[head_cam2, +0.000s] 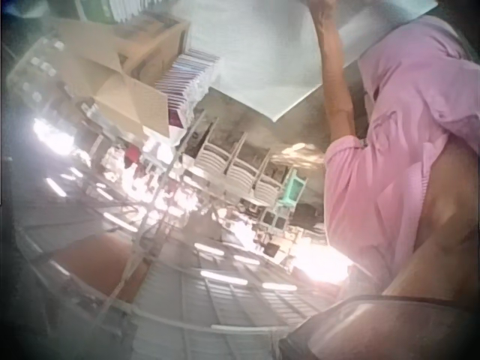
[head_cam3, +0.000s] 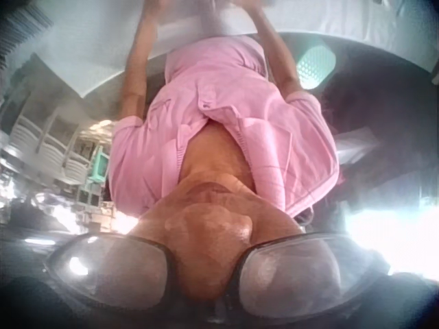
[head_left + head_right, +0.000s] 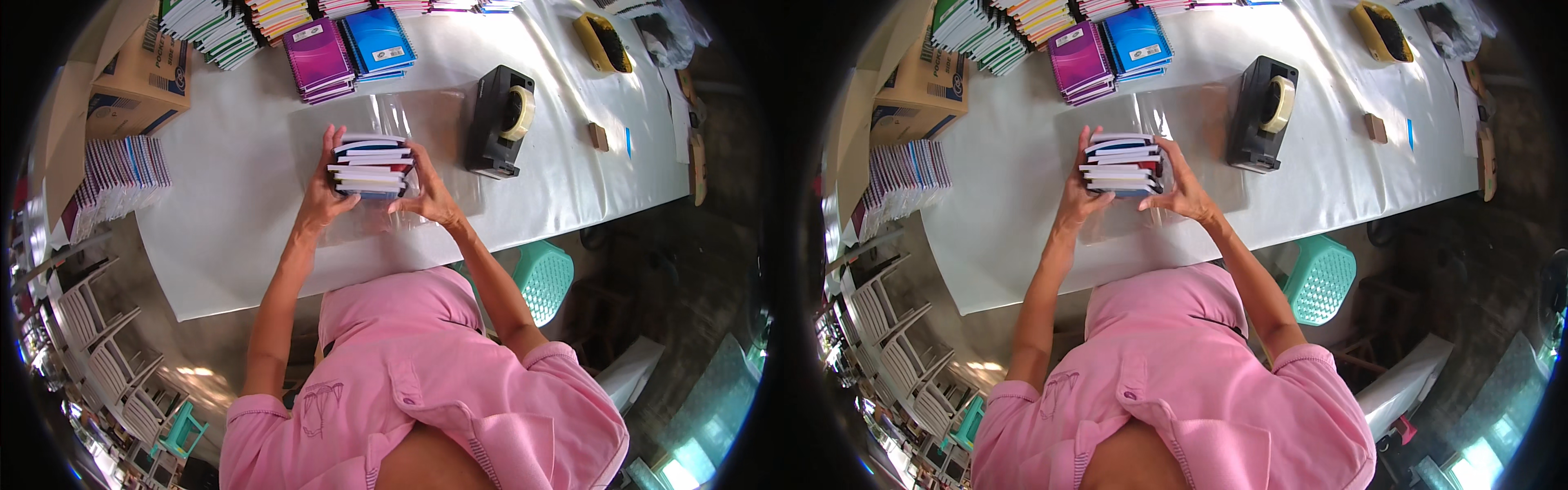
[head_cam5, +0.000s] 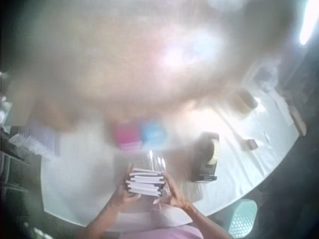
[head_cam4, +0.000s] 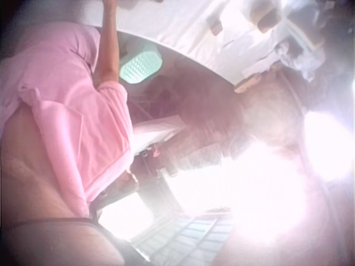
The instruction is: The person places stacks of colorful spiral-bound notebooks into clear plastic bags on a white table. They smooth the bags and seal them using a tape dispenser. The person repeatedly picks up new stacks of notebooks and places them into fresh bags.
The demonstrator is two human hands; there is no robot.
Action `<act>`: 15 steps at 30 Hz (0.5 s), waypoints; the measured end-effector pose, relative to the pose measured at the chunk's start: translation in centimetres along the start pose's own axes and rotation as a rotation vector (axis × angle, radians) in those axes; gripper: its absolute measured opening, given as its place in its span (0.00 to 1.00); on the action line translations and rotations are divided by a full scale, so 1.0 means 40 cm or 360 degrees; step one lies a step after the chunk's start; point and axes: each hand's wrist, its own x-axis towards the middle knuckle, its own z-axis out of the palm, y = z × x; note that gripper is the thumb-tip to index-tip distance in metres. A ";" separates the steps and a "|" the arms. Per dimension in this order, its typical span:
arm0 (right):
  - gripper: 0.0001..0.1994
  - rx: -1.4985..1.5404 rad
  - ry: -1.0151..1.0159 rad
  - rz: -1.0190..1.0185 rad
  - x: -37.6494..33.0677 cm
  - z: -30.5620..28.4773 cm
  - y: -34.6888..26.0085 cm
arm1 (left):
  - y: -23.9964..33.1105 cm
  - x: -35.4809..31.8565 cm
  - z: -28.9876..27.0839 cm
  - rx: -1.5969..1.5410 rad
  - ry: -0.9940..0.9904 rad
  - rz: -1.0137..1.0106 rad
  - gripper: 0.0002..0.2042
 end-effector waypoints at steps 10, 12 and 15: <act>0.51 -0.0326 -0.0035 -0.0066 0.002 -0.016 0.002 | -0.005 -0.047 0.026 -0.0280 0.0080 -0.0185 0.46; 0.50 -0.0436 -0.0029 -0.0007 0.001 -0.009 -0.002 | 0.006 -0.057 0.032 -0.0308 0.0149 -0.0277 0.43; 0.48 -0.0318 -0.0033 0.0012 -0.003 -0.011 -0.016 | 0.016 -0.063 0.048 -0.0248 0.0217 -0.0315 0.41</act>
